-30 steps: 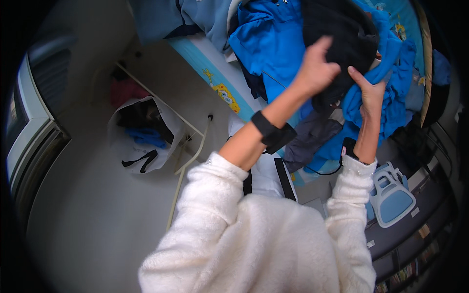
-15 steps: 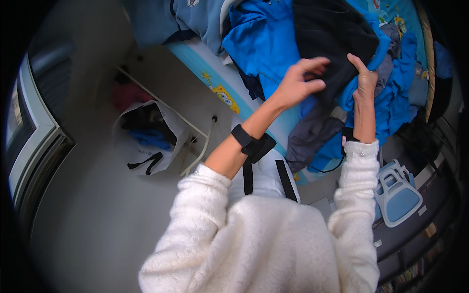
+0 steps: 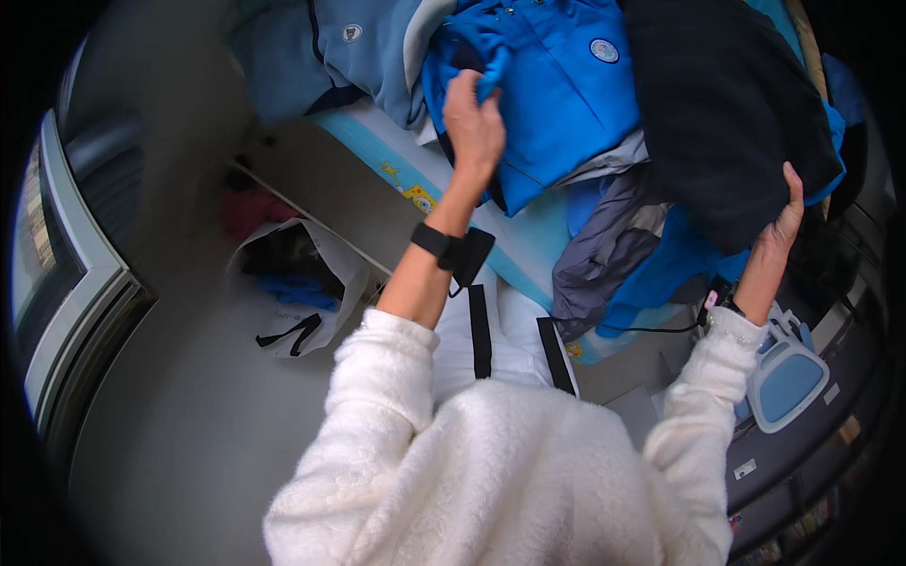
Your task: The person folds several garments on a bed, including a blue jacket, a striped shirt, and a white undershirt. They smooth and align each item before folding and stacking them on the bed.
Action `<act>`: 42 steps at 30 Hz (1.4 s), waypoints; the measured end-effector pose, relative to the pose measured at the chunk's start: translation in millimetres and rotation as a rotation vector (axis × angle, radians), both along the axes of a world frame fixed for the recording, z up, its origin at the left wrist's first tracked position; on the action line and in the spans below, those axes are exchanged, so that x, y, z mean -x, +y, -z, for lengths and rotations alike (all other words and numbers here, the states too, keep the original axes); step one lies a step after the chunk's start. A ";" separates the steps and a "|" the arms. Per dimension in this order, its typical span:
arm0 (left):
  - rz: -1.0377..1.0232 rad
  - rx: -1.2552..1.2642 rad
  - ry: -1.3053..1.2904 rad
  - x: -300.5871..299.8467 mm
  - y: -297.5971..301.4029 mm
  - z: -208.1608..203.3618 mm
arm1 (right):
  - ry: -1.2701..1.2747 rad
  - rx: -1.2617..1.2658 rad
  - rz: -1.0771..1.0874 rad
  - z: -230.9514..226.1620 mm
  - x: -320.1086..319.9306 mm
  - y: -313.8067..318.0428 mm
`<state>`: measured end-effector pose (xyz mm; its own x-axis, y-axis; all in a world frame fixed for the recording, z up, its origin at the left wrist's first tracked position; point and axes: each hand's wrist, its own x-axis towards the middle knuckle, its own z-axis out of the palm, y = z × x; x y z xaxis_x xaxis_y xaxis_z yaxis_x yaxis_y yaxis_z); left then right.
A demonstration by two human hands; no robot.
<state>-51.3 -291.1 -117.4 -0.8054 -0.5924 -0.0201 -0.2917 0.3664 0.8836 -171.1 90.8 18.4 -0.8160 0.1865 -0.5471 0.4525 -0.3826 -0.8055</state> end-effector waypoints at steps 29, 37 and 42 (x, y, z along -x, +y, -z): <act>-0.205 -0.093 -0.214 -56.0 -55.6 41.1 | 0.113 0.019 0.012 -46.5 -6.7 0.1; 0.193 -1.053 -0.255 -50.4 -76.3 -78.0 | 0.285 -0.296 0.197 -60.8 -1.8 -16.4; 0.644 -0.685 -0.006 -156.2 -151.7 -220.8 | 0.555 -0.677 0.043 -56.1 -6.6 -71.7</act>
<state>104.9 -442.7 103.4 -0.9728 0.1092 -0.2044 -0.2186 -0.1401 0.9657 -164.4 19.1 74.5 -0.9164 0.3639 0.1667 -0.0764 0.2498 -0.9653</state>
